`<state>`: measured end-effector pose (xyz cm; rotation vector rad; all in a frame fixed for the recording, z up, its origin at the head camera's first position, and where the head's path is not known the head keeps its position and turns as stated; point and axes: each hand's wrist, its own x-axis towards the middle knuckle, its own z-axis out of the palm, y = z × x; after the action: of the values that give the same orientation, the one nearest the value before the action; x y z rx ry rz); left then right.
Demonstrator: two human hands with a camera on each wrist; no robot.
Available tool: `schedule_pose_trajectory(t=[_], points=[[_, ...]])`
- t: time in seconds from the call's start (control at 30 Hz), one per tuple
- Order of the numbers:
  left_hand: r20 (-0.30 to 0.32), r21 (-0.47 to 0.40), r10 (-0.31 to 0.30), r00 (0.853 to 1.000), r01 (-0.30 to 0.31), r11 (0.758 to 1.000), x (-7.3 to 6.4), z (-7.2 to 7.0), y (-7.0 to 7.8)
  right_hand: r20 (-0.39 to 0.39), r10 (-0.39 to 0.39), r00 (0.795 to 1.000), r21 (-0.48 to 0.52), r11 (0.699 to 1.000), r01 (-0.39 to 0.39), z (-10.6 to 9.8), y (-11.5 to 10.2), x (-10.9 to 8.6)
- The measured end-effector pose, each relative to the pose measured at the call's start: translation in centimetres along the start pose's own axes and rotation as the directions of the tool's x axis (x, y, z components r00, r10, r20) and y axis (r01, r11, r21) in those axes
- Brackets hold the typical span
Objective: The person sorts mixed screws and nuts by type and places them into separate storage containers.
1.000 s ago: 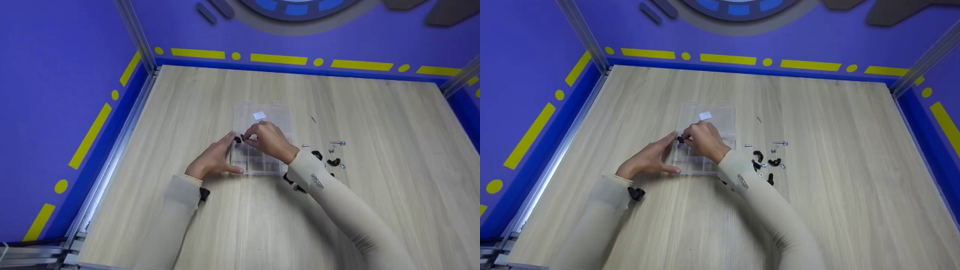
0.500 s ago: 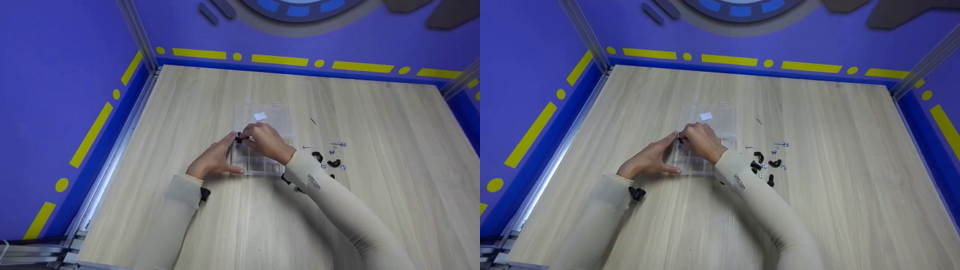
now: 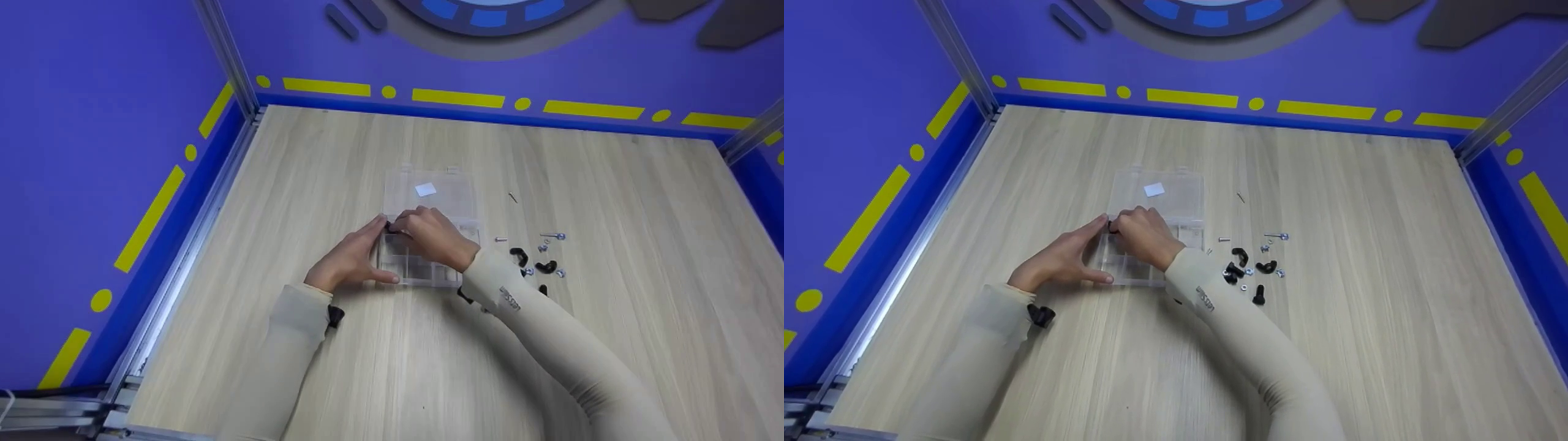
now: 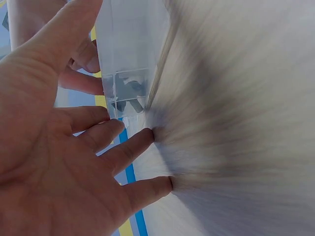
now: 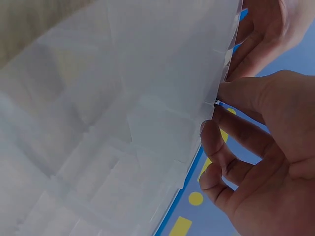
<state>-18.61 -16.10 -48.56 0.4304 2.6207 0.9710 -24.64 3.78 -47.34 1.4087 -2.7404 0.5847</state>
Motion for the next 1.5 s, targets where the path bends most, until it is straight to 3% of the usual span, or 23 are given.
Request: schedule_pose_trajectory(t=[1.3,1.5], points=[[0.016,-0.005,-0.021,1.0,0.021,1.0,0.0,-0.1,0.1,-0.018,-0.033,0.999,0.021,0.999,0.034,0.3,0.8,-1.0],[0.019,-0.002,-0.033,0.999,0.033,0.999,-0.1,0.0,0.2,-0.074,-0.04,0.996,-0.007,0.999,0.04,-0.6,1.1,-2.1]])
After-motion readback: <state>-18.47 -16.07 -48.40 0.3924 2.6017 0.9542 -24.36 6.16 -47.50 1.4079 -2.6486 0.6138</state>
